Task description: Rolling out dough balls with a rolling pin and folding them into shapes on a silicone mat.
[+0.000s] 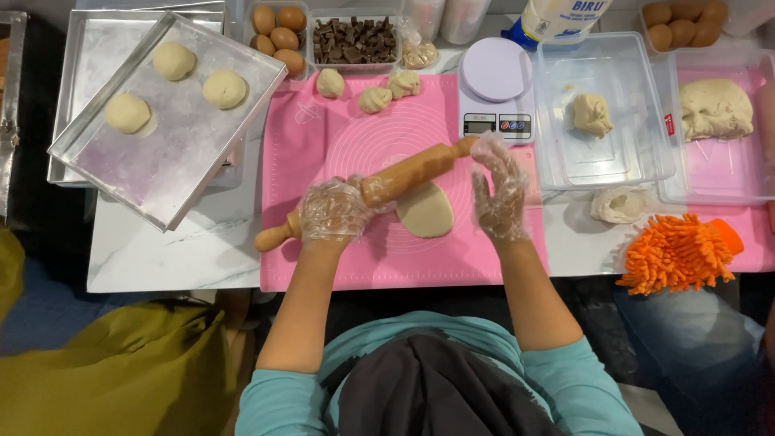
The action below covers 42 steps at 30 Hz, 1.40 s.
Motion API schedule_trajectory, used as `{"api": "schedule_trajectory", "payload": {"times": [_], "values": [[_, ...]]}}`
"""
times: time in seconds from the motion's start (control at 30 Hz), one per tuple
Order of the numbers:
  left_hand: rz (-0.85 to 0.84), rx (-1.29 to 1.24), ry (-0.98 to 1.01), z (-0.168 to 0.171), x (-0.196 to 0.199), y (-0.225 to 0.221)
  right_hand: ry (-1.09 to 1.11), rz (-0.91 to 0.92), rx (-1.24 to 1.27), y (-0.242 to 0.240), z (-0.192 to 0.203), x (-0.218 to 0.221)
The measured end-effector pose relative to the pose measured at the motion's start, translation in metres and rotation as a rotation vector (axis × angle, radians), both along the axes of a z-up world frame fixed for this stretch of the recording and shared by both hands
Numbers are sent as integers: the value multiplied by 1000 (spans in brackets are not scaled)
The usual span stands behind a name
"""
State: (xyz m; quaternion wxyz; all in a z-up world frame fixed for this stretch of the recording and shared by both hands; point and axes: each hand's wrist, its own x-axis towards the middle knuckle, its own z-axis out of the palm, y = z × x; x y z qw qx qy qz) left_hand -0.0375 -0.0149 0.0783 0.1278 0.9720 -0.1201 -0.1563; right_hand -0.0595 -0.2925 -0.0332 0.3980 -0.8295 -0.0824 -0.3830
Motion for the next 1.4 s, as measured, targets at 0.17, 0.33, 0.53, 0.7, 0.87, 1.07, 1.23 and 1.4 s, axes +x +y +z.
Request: {"api": "schedule_trajectory", "payload": {"times": [0.17, 0.33, 0.53, 0.7, 0.87, 1.07, 1.23, 1.4], "values": [[-188, -29, 101, 27, -9, -14, 612, -148, -580, -26, -18, 39], [-239, 85, 104, -79, 25, -15, 1069, -167, -790, 17, 22, 33], [-293, 103, 91, -86, 12, 2, 786, -129, -626, -18, -58, -8], [-470, 188, -128, -127, -14, 4, 236, -77, -543, -12, -46, -62], [-425, -189, -849, -175, -50, 14, -19, -110, -495, -7, -71, -93], [-331, -159, -895, -185, -12, -7, 59, -180, -539, -16, -91, -62], [-216, -95, -676, -161, 39, -21, 200, -239, -574, -30, -109, -8], [-69, -16, -378, -147, 80, -33, 202, -230, -581, -34, -90, 44]]}}
